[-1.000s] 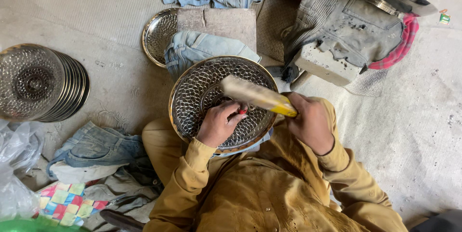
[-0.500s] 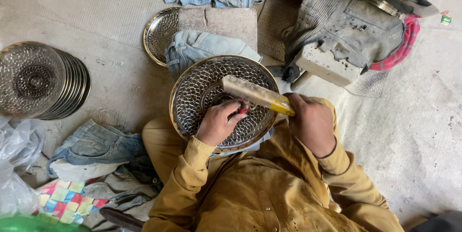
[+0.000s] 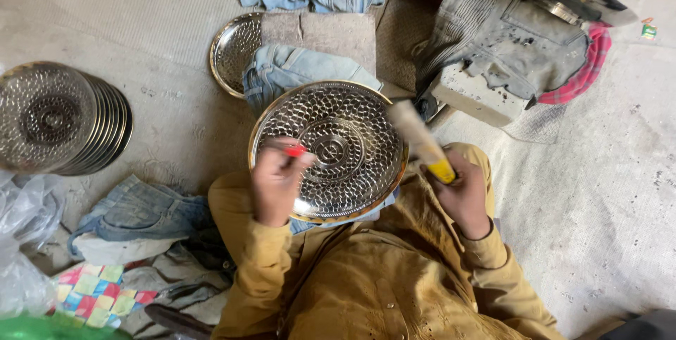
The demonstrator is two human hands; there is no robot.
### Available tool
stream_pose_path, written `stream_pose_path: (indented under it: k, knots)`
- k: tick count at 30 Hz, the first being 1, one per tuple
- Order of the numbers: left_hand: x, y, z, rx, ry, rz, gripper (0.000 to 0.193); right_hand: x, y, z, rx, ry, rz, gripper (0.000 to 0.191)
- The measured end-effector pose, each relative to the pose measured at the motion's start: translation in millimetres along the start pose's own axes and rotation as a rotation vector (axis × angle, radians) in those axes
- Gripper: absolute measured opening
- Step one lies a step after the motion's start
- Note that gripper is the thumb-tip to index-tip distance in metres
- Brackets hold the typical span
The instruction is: The person sits on the floor and uses a hammer and a small red punch to create a textured pattern on a round metal plate. The plate rests on a folded cloth on the person's lap while they repeatedly strike the punch to form dimples.
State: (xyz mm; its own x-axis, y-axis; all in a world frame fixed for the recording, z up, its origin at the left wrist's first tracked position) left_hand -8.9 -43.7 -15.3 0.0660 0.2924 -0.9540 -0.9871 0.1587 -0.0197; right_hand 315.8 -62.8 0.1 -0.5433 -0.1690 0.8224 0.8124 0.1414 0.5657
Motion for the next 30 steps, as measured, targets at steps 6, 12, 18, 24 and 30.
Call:
stream_pose_path:
  k: [6, 12, 18, 24, 30]
  knots:
    - [-43, 28, -29, -0.278, 0.182, -0.111, 0.029, -38, -42, -43, -0.119, -0.340, 0.695, 0.038]
    - [-43, 15, -32, -0.291, 0.219, -0.185, 0.030, -20, -37, -57, -0.111, -0.396, 0.750, 0.044]
    - [-15, -8, -17, -0.161, 0.115, -0.185, 0.030, 20, -4, -49, -0.168, -0.135, 0.446, 0.049]
    - [12, -42, 24, -0.014, 0.009, 0.135, 0.031, 56, 17, -19, -0.027, -0.015, 0.428, 0.058]
    - [12, -46, 35, 0.037, 0.042, 0.267, 0.027, 88, 38, 7, 0.036, 0.231, 0.102, 0.057]
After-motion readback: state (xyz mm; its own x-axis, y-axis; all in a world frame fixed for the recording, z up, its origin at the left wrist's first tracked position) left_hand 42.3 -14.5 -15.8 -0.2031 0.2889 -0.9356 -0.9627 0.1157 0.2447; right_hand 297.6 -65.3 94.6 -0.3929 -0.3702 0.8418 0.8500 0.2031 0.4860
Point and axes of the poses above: each hand's wrist, its own z-axis towards the middle knuckle, its own y-axis out of the back of the hand, x = y × z, the point moved 1 cm from there along z, towards the middle knuckle, and after that the axes turned 14 degrees about x, right-handed, at the moved point
